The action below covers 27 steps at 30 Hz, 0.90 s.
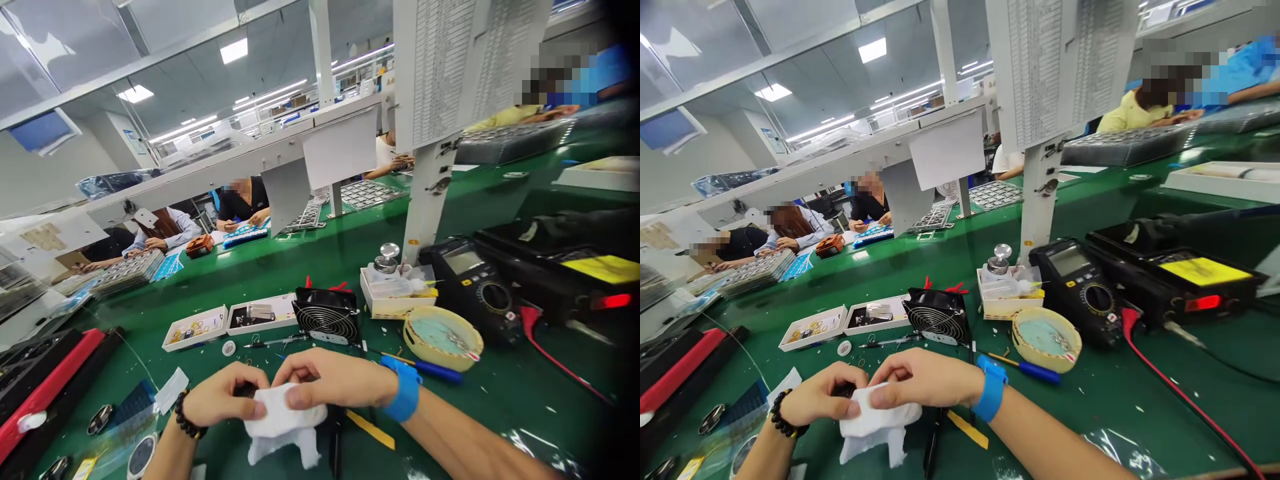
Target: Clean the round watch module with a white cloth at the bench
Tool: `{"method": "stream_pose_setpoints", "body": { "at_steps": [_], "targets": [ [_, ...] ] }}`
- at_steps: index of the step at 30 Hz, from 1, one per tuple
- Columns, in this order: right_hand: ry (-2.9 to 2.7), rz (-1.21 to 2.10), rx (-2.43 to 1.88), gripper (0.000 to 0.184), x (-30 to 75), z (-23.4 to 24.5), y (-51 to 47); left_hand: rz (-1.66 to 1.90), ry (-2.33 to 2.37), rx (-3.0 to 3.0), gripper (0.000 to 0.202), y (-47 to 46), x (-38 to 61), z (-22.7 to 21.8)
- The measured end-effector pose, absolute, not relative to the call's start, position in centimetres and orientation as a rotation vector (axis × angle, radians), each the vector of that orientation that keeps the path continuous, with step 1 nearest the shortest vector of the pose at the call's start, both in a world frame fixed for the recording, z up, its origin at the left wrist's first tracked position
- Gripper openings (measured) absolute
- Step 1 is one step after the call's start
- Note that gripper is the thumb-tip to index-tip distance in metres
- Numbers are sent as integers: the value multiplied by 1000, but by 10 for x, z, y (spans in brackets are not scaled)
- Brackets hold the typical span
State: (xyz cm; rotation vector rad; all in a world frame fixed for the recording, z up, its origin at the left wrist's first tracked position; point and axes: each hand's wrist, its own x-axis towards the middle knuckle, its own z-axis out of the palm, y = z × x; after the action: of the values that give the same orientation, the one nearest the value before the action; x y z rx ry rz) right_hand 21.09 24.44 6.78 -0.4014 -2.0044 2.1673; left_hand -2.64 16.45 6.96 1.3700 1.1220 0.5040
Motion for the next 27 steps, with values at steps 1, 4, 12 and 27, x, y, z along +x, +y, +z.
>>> {"method": "stream_pose_setpoints", "body": {
  "at_steps": [1, 4, 12, 27],
  "targets": [
    [-1994, 2151, -444, 57, 210, 67, 243, 501, 1122, 1379, 39, 164, -27, 69],
    [-2053, 2064, -560, 58, 208, 63, 242, 554, 1137, 1421, 40, 165, -28, 68],
    [-2043, 1850, -496, 51, 206, 60, 244, 783, 1163, 1347, 44, 168, -33, 61],
    [-1743, 2005, -243, 53, 205, 59, 235, 644, 1174, 1480, 31, 168, -15, 63]
  ]
}}
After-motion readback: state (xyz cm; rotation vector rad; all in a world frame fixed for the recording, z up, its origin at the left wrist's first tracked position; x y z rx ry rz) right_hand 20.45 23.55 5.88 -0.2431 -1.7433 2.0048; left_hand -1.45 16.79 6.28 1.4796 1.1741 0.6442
